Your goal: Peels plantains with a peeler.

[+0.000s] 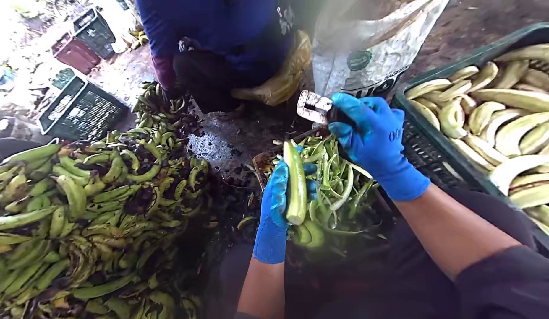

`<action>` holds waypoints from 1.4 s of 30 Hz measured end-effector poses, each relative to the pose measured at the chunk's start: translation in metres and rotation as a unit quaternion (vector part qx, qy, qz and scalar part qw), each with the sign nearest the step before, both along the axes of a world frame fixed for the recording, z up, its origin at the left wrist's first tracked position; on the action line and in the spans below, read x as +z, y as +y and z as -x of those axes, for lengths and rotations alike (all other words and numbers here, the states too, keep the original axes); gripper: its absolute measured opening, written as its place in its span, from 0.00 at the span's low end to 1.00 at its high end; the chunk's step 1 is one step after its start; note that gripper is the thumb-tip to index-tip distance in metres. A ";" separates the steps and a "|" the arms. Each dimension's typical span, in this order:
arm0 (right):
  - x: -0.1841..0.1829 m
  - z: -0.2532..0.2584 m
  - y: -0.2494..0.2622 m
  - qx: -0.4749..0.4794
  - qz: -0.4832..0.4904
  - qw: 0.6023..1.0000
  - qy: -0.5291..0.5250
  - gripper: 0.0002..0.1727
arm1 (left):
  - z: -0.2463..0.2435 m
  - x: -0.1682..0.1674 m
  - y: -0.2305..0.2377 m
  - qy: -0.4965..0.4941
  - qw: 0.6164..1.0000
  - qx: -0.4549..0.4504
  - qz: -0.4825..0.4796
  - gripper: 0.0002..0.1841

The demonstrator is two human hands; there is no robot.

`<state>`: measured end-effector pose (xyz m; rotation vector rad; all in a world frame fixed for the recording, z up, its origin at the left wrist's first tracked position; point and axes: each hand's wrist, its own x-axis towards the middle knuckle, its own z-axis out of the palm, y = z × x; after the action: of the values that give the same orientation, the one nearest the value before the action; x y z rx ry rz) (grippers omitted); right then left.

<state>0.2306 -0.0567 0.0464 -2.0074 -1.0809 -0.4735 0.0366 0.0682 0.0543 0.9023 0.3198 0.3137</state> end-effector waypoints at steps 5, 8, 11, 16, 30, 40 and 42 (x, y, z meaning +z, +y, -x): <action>-0.012 0.065 -0.018 0.188 0.024 0.982 -0.013 0.27 | -0.008 -0.008 0.020 -0.113 0.979 0.167 -0.023 0.22; -0.006 0.049 -0.013 0.189 0.008 0.982 -0.028 0.25 | -0.001 -0.005 0.012 -0.079 0.994 0.069 -0.036 0.23; 0.009 -0.003 -0.002 0.087 0.005 0.996 -0.012 0.26 | 0.000 0.000 0.007 -0.011 0.987 -0.147 -0.062 0.27; 0.007 0.014 -0.006 0.080 0.018 0.997 0.000 0.30 | -0.008 -0.002 0.017 -0.030 0.996 0.034 -0.072 0.24; 0.001 0.045 -0.011 0.082 0.001 0.997 -0.009 0.28 | -0.012 0.003 0.014 -0.111 0.975 0.191 -0.019 0.21; 0.003 -0.013 -0.001 0.123 0.044 0.991 0.036 0.29 | 0.000 0.010 0.017 0.043 0.966 -0.116 -0.226 0.35; 0.001 -0.013 -0.003 0.076 0.066 0.993 0.064 0.31 | -0.003 0.005 0.023 0.003 0.975 -0.108 -0.196 0.31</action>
<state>0.2432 -0.0602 0.0473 -2.0202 -1.2009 -0.1965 0.0400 0.0910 0.0592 1.3167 0.1641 0.1738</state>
